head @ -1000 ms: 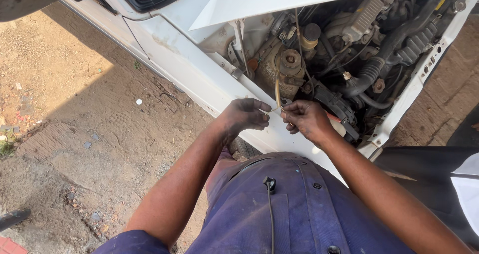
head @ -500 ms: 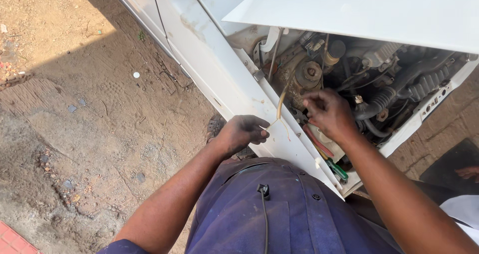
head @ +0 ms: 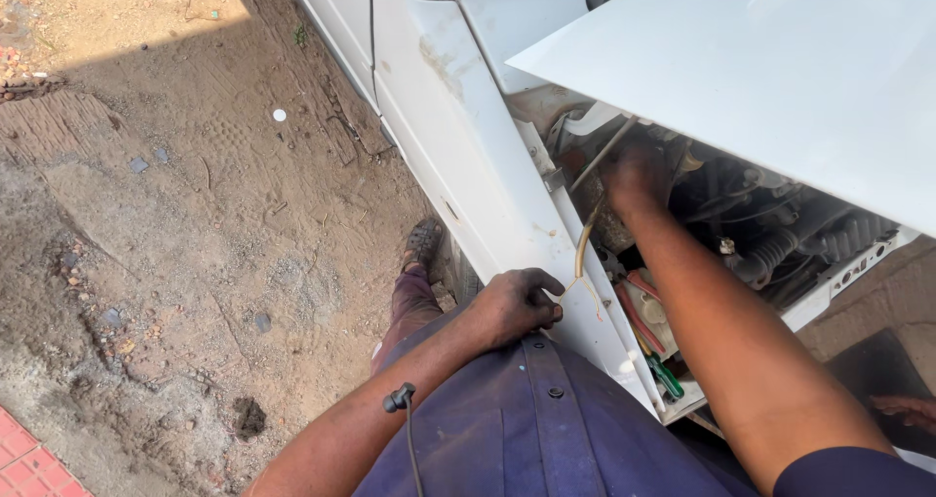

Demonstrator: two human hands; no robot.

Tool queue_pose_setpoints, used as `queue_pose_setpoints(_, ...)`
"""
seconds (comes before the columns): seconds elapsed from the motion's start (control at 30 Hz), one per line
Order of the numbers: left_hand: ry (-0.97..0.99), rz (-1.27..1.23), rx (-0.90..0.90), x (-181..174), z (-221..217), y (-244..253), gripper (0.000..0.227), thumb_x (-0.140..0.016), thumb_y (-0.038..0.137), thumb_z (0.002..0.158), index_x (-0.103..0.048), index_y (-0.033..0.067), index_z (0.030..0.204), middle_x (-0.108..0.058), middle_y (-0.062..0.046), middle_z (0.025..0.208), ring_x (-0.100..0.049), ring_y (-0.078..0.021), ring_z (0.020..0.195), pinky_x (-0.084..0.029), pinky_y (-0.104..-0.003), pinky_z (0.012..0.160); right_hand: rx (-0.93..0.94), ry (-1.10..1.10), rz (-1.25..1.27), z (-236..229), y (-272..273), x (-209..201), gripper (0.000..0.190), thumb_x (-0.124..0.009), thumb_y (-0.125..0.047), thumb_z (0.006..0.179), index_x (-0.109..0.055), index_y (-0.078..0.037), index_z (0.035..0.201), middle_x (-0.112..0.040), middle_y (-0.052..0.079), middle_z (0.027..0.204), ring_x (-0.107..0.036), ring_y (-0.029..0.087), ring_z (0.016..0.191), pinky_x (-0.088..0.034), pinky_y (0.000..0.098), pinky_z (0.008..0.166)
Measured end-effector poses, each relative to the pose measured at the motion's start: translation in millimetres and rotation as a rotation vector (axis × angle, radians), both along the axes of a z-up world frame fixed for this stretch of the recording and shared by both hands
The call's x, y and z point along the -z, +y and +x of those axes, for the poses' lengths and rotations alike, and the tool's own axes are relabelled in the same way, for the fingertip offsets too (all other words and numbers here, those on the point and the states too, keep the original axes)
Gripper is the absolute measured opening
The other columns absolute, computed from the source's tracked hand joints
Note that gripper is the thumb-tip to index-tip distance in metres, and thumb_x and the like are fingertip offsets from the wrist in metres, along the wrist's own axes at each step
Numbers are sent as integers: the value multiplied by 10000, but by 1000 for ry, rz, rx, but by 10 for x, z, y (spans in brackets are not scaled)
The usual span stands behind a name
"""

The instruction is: The person strips wire insulation using pliers, wraps tape around the exposed wire, and connects the wire to a component inside the engine bay.

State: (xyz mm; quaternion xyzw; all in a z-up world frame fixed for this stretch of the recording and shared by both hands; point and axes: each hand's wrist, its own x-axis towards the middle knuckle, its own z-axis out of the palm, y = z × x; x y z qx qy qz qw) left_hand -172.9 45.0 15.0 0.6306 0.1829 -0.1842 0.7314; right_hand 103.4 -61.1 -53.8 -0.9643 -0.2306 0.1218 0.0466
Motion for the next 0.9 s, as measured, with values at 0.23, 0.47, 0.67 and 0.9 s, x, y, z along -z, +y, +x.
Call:
queue_pose_setpoints(0.23, -25, -145, -11, 28, 87, -69, 332, -742, 118, 884, -692, 36, 1202, -746, -72, 860, -713, -125, 769, -602, -289, 696, 126, -78, 868, -118, -374, 54, 262, -784, -13, 939, -616, -45, 1138, -696, 83, 1039, -703, 200, 932, -576, 306, 827)
queue_pose_setpoints(0.47, -364, 34, -22, -126, 118, -249, 303, -692, 109, 937, -715, 94, 1240, -753, -83, 1078, -733, -162, 944, -608, -308, 836, 379, 110, 1459, -462, -437, -803, 289, -605, 52, 957, -471, -87, 1173, -576, 45, 1084, -671, 202, 962, -634, 364, 794)
queue_pose_setpoints(0.67, -630, 437, -30, -315, 182, -334, 181, -671, 150, 1001, -757, 142, 1159, -718, -79, 1121, -707, -244, 1032, -596, -368, 891, 661, 688, 1830, -602, -595, -1584, 52, -592, 21, 961, -582, -11, 1001, -664, 106, 972, -763, 312, 984, -643, 419, 887)
queue_pose_setpoints(0.9, -758, 806, 130, -259, 245, -483, 199, -684, 129, 926, -764, 196, 1096, -580, -83, 1401, -576, -256, 1203, -526, -369, 1007, 808, 1151, 2225, -616, -754, -1759, 132, -597, 44, 982, -638, 87, 1100, -730, 195, 1055, -756, 294, 1036, -642, 333, 940)
